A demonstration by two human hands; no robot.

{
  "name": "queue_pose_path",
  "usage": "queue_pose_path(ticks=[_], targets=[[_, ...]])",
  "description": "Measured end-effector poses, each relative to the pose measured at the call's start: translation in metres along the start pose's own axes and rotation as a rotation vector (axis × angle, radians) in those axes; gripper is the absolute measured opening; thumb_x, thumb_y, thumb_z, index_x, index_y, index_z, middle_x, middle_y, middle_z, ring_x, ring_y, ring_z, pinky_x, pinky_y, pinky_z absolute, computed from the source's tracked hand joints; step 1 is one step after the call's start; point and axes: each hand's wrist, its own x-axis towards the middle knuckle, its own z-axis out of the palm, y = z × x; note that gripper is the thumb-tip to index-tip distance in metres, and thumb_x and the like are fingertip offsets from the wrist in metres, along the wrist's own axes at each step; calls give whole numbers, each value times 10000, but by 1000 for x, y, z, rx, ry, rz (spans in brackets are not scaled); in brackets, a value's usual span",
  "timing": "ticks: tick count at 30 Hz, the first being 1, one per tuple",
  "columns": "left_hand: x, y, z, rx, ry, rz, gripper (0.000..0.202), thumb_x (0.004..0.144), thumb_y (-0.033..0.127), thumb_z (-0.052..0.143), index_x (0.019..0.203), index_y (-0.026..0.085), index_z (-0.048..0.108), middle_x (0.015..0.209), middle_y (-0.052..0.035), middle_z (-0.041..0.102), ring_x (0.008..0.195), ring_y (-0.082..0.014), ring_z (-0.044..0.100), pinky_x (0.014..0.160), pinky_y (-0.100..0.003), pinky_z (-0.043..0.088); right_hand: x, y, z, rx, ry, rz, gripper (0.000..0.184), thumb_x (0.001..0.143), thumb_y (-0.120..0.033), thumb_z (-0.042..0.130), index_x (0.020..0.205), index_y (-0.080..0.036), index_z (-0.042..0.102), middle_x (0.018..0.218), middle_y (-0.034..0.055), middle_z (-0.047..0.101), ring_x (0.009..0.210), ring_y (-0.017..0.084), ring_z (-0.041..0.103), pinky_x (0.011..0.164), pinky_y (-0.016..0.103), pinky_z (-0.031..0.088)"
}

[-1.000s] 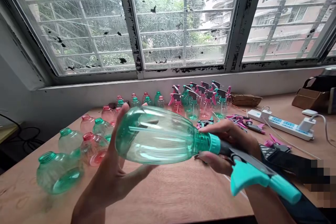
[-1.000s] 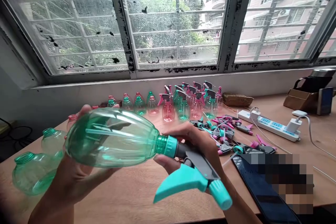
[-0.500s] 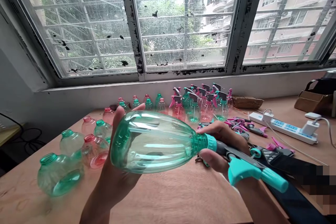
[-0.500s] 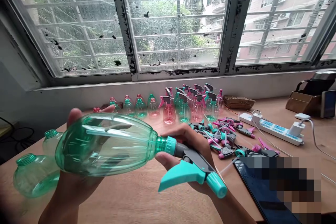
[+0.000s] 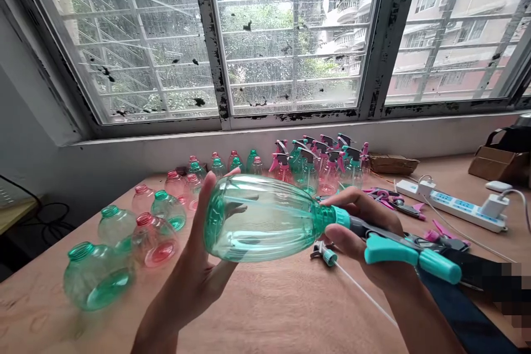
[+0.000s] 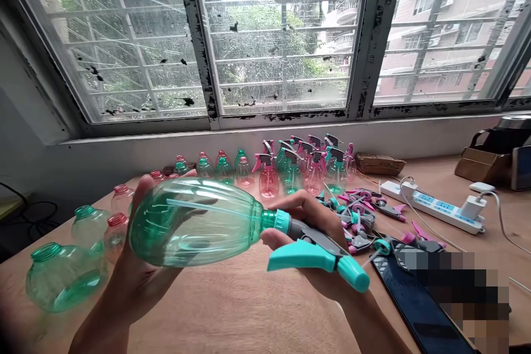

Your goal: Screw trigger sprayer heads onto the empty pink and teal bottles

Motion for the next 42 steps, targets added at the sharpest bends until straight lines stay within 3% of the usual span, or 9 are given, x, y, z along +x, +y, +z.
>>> queue_pose_path(ticks=[5, 11, 14, 17, 21, 27, 33, 38, 42], targets=[[6, 10, 1, -87, -73, -69, 1111, 743, 451, 892, 1616, 419, 207, 1750, -26, 151, 1575, -415, 210, 1294, -596, 219, 0, -3, -6, -211, -45, -174, 329, 712, -175, 887, 974, -277, 716, 754, -26, 763, 588, 170, 670, 516, 254, 509], [2, 4, -1, 13, -88, -3, 968, 956, 270, 685, 1606, 499, 6, 1756, -13, 103, 1562, -346, 276, 1275, -647, 184, 0, -5, -1, -87, 33, 39, 191, 792, -277, 852, 912, -256, 705, 645, -45, 698, 470, 109, 501, 435, 217, 387], [2, 3, 1, 49, -58, -11, 967, 969, 276, 672, 1605, 500, -20, 1755, 14, 103, 1607, -335, 112, 1286, -652, 79, 1, -3, 0, -87, 54, 31, 198, 799, -295, 853, 933, -253, 713, 629, -45, 664, 477, 113, 481, 433, 217, 368], [6, 7, 5, -5, -91, -126, 1068, 859, 412, 805, 1625, 448, 62, 1751, 4, 133, 1606, -376, 83, 1296, -612, 171, 2, -2, -2, -130, 42, -42, 273, 724, -217, 898, 942, -254, 736, 662, -33, 690, 505, 119, 511, 464, 225, 394], [7, 8, 8, -19, -90, -146, 1041, 871, 432, 788, 1626, 441, 71, 1742, 5, 179, 1582, -377, 212, 1265, -568, 327, 5, 1, -7, -36, -10, 72, 211, 785, -248, 873, 933, -274, 725, 658, -41, 710, 498, 115, 543, 455, 204, 415], [2, -1, 9, 2, -34, -81, 1053, 927, 369, 736, 1604, 496, -60, 1747, -3, 153, 1564, -380, 273, 1250, -652, 294, 7, 4, -5, 58, -79, 112, 220, 806, -344, 872, 927, -259, 709, 667, -32, 691, 547, 134, 567, 486, 228, 421], [4, 2, 2, -115, -63, -78, 1091, 790, 437, 866, 1623, 428, 162, 1737, -22, 193, 1523, -401, 345, 1245, -569, 371, 2, -3, 4, -80, -19, -13, 293, 803, -473, 853, 899, -235, 711, 636, -24, 681, 476, 95, 402, 471, 255, 306], [4, -1, 5, 26, 6, 65, 1043, 913, 257, 747, 1615, 474, 6, 1752, -18, 116, 1546, -342, 308, 1217, -559, 396, 2, -2, 2, 8, -72, 172, 253, 829, -435, 834, 921, -254, 683, 613, -51, 634, 414, 88, 438, 390, 214, 293], [7, 1, 7, -19, -40, -8, 1131, 843, 378, 827, 1617, 473, 7, 1747, -16, 136, 1524, -368, 330, 1212, -568, 404, 2, -1, -1, 2, -70, 135, 216, 821, -354, 855, 920, -249, 694, 656, -44, 668, 453, 83, 458, 417, 196, 342]])
